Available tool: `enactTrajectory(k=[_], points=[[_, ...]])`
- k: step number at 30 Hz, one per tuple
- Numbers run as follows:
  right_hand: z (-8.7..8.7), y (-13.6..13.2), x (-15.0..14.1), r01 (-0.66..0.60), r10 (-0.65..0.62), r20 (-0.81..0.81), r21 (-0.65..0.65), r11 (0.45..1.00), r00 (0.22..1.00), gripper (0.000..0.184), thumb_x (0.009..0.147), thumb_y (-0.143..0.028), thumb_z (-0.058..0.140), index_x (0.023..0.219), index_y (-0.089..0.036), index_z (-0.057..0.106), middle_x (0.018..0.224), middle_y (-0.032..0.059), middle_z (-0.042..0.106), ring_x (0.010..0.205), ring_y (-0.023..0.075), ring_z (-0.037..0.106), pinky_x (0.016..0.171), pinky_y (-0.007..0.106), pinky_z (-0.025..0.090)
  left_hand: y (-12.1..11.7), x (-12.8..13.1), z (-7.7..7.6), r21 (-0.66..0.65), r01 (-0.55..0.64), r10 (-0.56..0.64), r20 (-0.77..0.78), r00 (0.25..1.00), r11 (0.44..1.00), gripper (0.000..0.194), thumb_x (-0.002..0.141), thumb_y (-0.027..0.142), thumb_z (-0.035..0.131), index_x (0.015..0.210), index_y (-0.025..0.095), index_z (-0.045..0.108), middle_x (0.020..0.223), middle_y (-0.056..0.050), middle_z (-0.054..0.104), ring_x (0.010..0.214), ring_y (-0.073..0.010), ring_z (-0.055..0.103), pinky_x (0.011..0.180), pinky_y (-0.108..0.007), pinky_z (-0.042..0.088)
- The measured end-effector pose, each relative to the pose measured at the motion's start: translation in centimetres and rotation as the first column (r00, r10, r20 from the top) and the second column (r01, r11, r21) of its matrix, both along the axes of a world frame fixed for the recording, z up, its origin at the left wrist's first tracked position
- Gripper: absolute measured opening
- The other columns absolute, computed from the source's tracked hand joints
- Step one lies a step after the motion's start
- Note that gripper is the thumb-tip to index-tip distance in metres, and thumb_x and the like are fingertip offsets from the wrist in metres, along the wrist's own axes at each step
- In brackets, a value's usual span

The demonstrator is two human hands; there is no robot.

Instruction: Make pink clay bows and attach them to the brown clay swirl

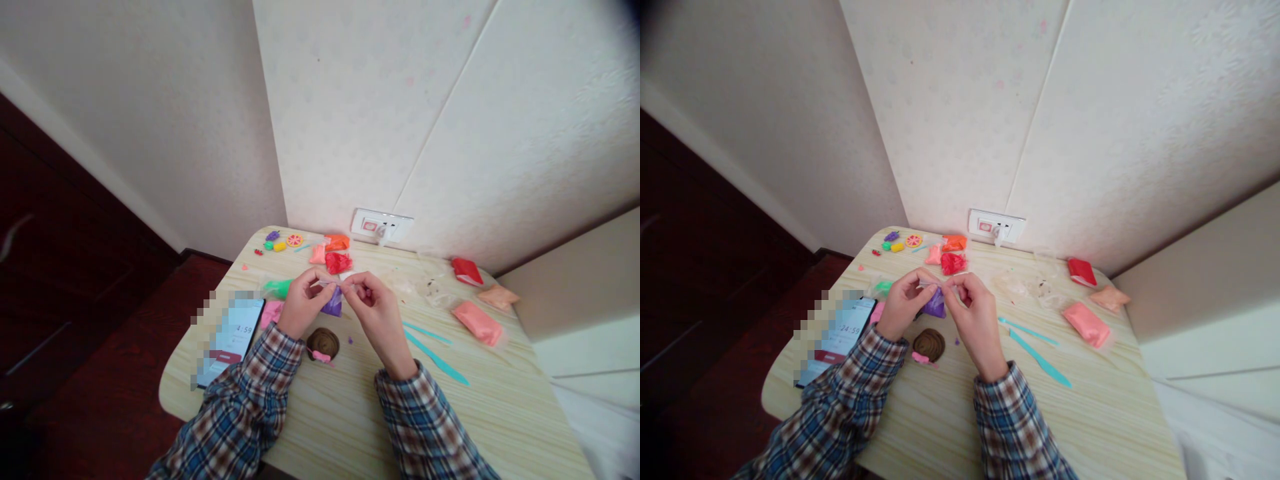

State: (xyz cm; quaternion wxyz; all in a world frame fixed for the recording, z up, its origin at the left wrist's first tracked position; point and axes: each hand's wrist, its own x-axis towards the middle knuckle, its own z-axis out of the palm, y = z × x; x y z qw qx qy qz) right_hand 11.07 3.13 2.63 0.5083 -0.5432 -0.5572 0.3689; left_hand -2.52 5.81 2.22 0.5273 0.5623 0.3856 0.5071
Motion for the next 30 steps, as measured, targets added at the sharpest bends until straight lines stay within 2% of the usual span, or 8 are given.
enactTrajectory(k=[6, 11, 19, 25, 30], points=[[-0.11, -0.05, 0.06, 0.033, -0.033, 0.002, 0.0, 0.999, 0.999, 0.01, 0.078, -0.028, 0.056, 0.077, -0.018, 0.057, 0.06, -0.0058, 0.038, 0.056, 0.0099, 0.034, 0.052, 0.025, 0.026, 0.21, -0.21, -0.12, -0.006, -0.03, 0.03, -0.009, 1.0, 1.0, 0.011, 0.078, 0.027, 0.062, 0.077, 0.016, 0.06, 0.079, -0.001, 0.061, 0.079, -0.0136, 0.057, 0.078, -0.026, 0.046], [-0.38, 0.03, 0.11, 0.042, -0.042, -0.016, -0.016, 0.999, 0.999, 0.011, 0.079, -0.028, 0.055, 0.076, -0.018, 0.055, 0.06, -0.0057, 0.04, 0.055, 0.01, 0.034, 0.051, 0.025, 0.026, 0.41, -0.23, -0.47, 0.028, -0.055, 0.056, -0.052, 0.997, 0.998, 0.012, 0.078, 0.027, 0.061, 0.075, 0.016, 0.059, 0.075, -0.001, 0.059, 0.075, -0.0138, 0.055, 0.075, -0.025, 0.045], [-0.7, 0.14, -0.2, -0.028, 0.028, -0.048, -0.013, 1.0, 0.998, 0.018, 0.083, -0.035, 0.053, 0.084, -0.018, 0.06, 0.069, -0.0013, 0.054, 0.061, 0.0121, 0.044, 0.057, 0.026, 0.035, 0.14, 0.2, -0.75, 0.082, -0.101, 0.11, -0.108, 0.988, 0.991, 0.011, 0.083, 0.027, 0.055, 0.081, 0.016, 0.057, 0.08, -0.002, 0.059, 0.078, -0.0143, 0.057, 0.074, -0.025, 0.046], [-0.48, -0.09, -0.5, -0.027, 0.027, -0.072, -0.008, 1.0, 0.997, 0.015, 0.079, -0.033, 0.06, 0.072, -0.019, 0.061, 0.061, -0.0034, 0.048, 0.059, 0.0123, 0.039, 0.056, 0.026, 0.03, -0.18, 0.53, -0.72, 0.191, -0.102, 0.137, -0.175, 0.975, 0.976, 0.012, 0.081, 0.025, 0.06, 0.072, 0.016, 0.057, 0.077, -0.002, 0.059, 0.076, -0.0145, 0.058, 0.069, -0.025, 0.048], [-0.68, 0.11, -0.65, -0.054, 0.037, -0.259, -0.057, 0.997, 0.965, 0.021, 0.076, -0.04, 0.065, 0.078, -0.02, 0.063, 0.069, -0.0016, 0.055, 0.064, 0.0128, 0.044, 0.059, 0.026, 0.035, -0.52, 0.23, -0.24, 0.347, -0.191, 0.283, -0.237, 0.929, 0.918, 0.014, 0.083, 0.022, 0.06, 0.07, 0.018, 0.058, 0.075, -0.001, 0.06, 0.077, -0.0157, 0.058, 0.07, -0.027, 0.047]])
